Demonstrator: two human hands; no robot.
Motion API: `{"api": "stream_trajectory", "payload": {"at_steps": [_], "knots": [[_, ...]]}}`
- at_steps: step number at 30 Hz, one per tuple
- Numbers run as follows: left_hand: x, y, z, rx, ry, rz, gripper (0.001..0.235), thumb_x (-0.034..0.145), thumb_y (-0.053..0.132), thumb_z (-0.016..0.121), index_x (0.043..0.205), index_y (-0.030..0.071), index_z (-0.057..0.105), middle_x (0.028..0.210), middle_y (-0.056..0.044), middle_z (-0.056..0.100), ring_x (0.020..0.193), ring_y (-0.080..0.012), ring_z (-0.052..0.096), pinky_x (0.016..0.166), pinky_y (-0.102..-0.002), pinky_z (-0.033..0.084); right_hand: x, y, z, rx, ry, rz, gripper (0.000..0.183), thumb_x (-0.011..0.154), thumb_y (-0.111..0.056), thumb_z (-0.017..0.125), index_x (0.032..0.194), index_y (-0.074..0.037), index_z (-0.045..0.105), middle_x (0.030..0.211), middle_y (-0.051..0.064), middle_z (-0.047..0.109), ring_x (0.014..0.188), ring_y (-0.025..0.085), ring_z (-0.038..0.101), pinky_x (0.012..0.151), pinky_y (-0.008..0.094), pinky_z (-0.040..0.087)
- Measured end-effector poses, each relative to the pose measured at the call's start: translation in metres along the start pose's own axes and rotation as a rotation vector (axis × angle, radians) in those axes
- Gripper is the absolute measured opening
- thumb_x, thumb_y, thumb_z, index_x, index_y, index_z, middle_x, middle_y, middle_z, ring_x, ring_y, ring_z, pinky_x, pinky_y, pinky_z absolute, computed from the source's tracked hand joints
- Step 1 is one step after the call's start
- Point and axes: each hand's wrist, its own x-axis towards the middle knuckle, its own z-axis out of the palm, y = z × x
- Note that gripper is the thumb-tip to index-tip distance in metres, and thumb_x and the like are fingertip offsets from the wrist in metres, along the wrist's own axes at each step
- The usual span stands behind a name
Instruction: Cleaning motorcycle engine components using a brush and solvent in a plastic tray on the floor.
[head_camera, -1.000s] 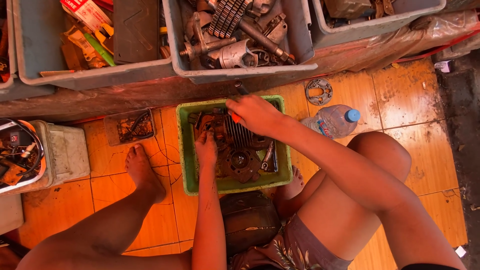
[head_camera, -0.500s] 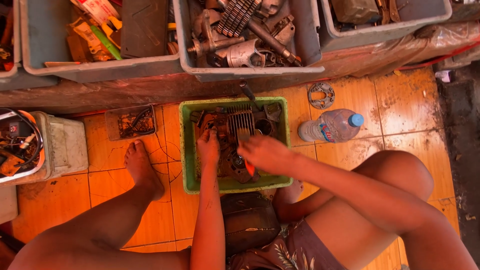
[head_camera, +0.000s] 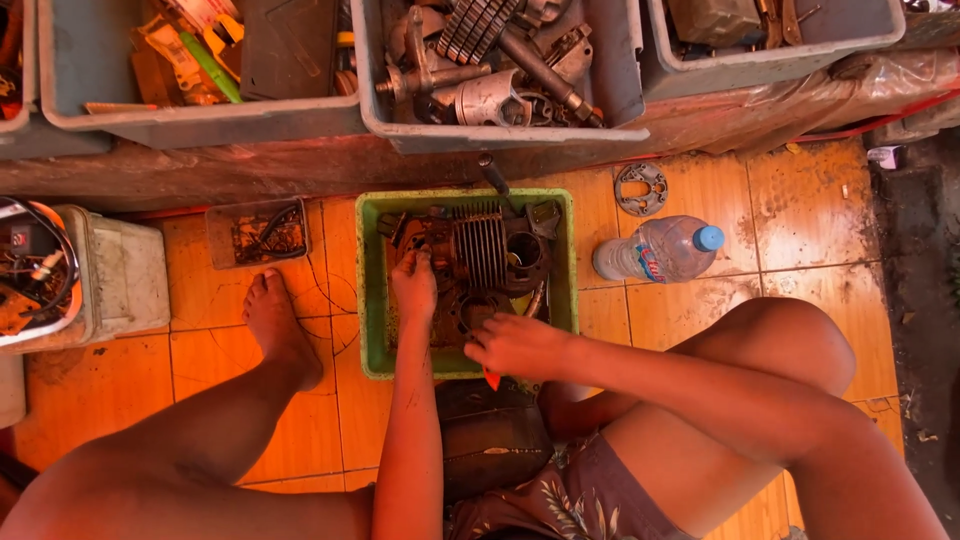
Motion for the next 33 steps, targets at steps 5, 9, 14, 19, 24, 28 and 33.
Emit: {"api": "stream_trajectory", "payload": {"at_steps": [5,9,14,19,24,28,33], "knots": [[-0.008,0.009,-0.003,0.004,-0.027,-0.001,0.04,0.106,0.028,0.052,0.134,0.004,0.065,0.135,-0.02,0.061,0.129,-0.0306,0.055,0.108,-0.05,0.046,-0.011,0.04,-0.016,-0.22,0.296,0.099,0.044,0.077,-0.007,0.084,0.116,0.001,0.065,0.1,0.021,0.073,0.094,0.032,0.072,0.09,0.043,0.056],[-0.01,0.013,-0.001,-0.01,-0.003,-0.015,0.041,0.105,0.027,0.052,0.135,0.004,0.065,0.137,-0.021,0.061,0.131,-0.032,0.055,0.109,-0.051,0.045,-0.008,0.03,-0.003,-0.218,0.283,0.069,0.04,0.077,-0.006,0.083,0.112,0.002,0.065,0.097,0.022,0.073,0.089,0.034,0.072,0.086,0.046,0.055],[-0.002,0.008,-0.003,0.018,-0.01,0.0,0.04,0.105,0.026,0.052,0.134,0.002,0.066,0.136,-0.022,0.061,0.13,-0.0332,0.055,0.109,-0.051,0.045,-0.01,0.021,-0.004,-0.135,0.124,0.056,0.041,0.077,-0.006,0.082,0.114,0.001,0.067,0.099,0.021,0.075,0.09,0.032,0.072,0.088,0.045,0.055],[-0.003,0.004,-0.002,0.017,-0.005,0.01,0.034,0.106,0.026,0.051,0.127,0.007,0.07,0.128,-0.016,0.065,0.123,-0.0271,0.058,0.106,-0.049,0.047,-0.028,0.041,-0.048,-0.206,0.282,0.157,0.045,0.079,-0.014,0.084,0.118,0.001,0.066,0.105,0.022,0.074,0.097,0.033,0.073,0.09,0.042,0.055],[0.006,-0.004,-0.001,0.004,0.004,0.059,0.03,0.104,0.022,0.052,0.11,0.005,0.075,0.118,-0.019,0.067,0.118,-0.031,0.06,0.102,-0.05,0.049,-0.016,0.011,0.0,-0.096,0.059,0.002,0.044,0.078,-0.002,0.081,0.119,0.002,0.064,0.109,0.024,0.073,0.101,0.035,0.072,0.093,0.044,0.054],[-0.009,0.018,0.002,0.015,0.009,-0.025,0.04,0.103,0.03,0.055,0.13,0.002,0.065,0.139,-0.022,0.056,0.132,-0.0351,0.053,0.109,-0.054,0.044,-0.03,0.04,-0.037,-0.135,0.04,0.083,0.052,0.077,-0.005,0.083,0.125,0.002,0.062,0.11,0.022,0.073,0.104,0.034,0.071,0.093,0.043,0.056],[-0.001,0.006,0.002,0.003,0.0,-0.015,0.032,0.105,0.026,0.051,0.123,0.007,0.07,0.135,-0.019,0.059,0.127,-0.0311,0.053,0.107,-0.051,0.045,-0.042,0.044,-0.064,-0.209,0.304,0.143,0.037,0.081,-0.015,0.083,0.111,-0.006,0.065,0.094,0.013,0.076,0.087,0.025,0.075,0.077,0.038,0.06]]}}
